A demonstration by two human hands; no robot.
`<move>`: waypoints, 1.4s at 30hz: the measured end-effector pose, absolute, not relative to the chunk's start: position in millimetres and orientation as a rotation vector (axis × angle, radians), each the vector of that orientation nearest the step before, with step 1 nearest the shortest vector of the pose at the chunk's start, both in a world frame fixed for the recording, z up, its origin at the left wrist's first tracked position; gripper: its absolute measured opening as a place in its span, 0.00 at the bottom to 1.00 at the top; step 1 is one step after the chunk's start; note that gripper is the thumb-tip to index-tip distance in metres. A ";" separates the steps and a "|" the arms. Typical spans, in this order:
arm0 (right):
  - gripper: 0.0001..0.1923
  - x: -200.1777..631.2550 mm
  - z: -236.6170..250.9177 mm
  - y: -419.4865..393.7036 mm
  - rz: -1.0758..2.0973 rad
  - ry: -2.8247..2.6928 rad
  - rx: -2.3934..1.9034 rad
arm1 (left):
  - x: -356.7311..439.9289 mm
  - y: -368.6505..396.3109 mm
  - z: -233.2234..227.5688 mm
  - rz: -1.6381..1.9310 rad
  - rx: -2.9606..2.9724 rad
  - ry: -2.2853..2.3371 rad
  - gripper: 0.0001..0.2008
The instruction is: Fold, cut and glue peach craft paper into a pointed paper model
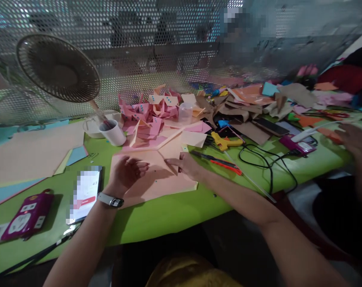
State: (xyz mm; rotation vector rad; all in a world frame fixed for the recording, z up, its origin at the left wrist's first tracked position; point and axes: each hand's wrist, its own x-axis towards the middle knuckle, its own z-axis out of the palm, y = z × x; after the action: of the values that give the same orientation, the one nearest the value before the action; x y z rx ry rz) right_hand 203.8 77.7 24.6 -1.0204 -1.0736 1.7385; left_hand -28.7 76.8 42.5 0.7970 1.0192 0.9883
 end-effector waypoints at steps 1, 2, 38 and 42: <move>0.20 203.4 24.0 78.6 1.667 -1.086 -1.038 | -26.1 76.8 40.0 1.004 0.762 0.988 0.13; 0.20 203.4 23.6 79.5 1.604 -1.091 -1.062 | -22.8 75.5 37.9 1.013 0.730 0.957 0.14; 0.11 348.6 72.1 169.3 0.338 -2.538 -2.234 | -7.7 60.8 34.3 1.283 0.674 1.146 0.14; 0.12 352.3 89.4 166.8 0.169 -2.565 -2.348 | -9.6 60.9 30.3 1.281 0.713 1.118 0.14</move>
State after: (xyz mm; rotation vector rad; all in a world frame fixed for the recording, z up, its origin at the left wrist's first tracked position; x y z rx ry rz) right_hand 352.3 166.8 89.4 -2.3478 -2.5654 0.1687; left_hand -9.6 60.9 30.3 0.7126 1.1175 1.2805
